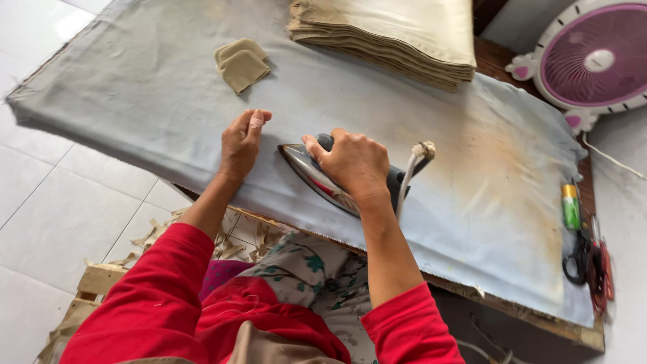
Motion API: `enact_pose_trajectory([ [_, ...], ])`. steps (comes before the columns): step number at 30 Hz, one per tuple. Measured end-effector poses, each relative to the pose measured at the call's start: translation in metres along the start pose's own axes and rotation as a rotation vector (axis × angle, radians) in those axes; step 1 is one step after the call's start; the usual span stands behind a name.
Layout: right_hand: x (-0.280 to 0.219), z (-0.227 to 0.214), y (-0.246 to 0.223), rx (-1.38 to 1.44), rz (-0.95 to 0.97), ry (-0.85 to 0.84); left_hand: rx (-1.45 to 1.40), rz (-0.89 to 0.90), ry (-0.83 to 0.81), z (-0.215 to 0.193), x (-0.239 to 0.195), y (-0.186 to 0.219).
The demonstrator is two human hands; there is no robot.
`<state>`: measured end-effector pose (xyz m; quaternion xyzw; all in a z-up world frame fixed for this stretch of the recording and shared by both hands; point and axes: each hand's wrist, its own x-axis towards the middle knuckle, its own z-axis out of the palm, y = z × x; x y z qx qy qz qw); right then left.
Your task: The person irons small beige fabric pieces on a covered ironing board using a steam iron. They repeatedly pick up pieces, iron them, and place them into a neat stack on the board.
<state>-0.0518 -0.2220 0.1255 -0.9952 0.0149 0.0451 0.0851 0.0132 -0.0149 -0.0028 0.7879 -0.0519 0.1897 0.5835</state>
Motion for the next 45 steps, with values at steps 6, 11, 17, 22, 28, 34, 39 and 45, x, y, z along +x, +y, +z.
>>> enact_pose_trajectory([
  [6,0.004,-0.001,0.002,-0.044,0.0,-0.013,-0.028,-0.006,0.034,0.002,0.001,-0.01],
  [11,0.002,0.002,-0.002,-0.058,0.011,0.027,-0.047,0.02,0.033,0.0,-0.001,-0.01],
  [17,0.007,0.014,-0.005,-0.103,0.026,0.112,-0.075,0.055,0.012,-0.003,-0.002,-0.015],
  [22,0.009,0.025,-0.003,-0.145,0.03,0.204,-0.156,0.031,-0.001,-0.006,-0.002,-0.016],
  [28,0.016,0.03,0.001,-0.259,0.003,0.186,-0.083,0.008,-0.067,-0.017,0.002,-0.007],
  [34,0.02,0.034,0.014,-0.207,-0.112,0.056,-0.145,0.112,0.043,-0.015,0.002,-0.023],
  [39,0.018,0.03,0.009,-0.208,-0.004,0.106,-0.172,0.111,0.021,-0.015,0.004,-0.019],
  [45,0.021,0.032,0.012,-0.254,-0.012,0.123,-0.156,0.111,0.007,-0.013,0.004,-0.021],
])
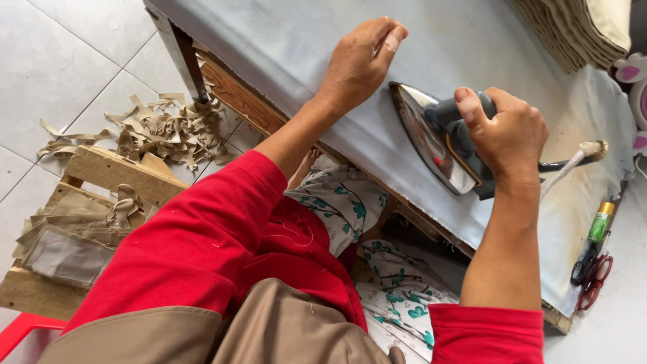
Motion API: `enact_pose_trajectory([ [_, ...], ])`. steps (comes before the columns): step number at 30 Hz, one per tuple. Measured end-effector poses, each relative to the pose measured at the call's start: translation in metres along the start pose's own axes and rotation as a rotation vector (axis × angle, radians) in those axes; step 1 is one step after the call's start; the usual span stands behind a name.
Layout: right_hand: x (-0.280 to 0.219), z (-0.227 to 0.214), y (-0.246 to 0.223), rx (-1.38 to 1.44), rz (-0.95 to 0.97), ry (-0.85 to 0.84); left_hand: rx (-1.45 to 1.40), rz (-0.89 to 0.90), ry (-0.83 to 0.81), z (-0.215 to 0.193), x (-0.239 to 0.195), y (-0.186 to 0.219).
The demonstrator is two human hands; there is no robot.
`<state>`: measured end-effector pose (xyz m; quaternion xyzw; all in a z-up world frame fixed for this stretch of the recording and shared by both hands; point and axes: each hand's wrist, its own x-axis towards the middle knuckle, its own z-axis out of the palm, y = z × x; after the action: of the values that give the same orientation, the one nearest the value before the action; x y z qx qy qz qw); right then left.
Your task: The person irons small beige fabric pieces on a covered ironing board using a steam iron. They repeatedly pick up pieces, iron them, and place them into a neat stack on the board.
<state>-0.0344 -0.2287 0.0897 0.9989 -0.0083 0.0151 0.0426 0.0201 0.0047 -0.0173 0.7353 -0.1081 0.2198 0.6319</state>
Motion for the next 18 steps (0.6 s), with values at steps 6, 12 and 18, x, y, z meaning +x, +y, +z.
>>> enact_pose_trajectory([
  [6,-0.003,-0.001,-0.001,0.023,-0.007,-0.002,-0.005,0.037,-0.01,-0.002,-0.002,0.0],
  [12,0.003,0.007,0.015,0.028,-0.058,0.031,0.032,0.056,0.05,0.008,-0.001,-0.014],
  [18,0.007,0.018,0.036,0.024,-0.114,0.058,0.015,0.038,0.114,0.021,0.003,-0.03],
])
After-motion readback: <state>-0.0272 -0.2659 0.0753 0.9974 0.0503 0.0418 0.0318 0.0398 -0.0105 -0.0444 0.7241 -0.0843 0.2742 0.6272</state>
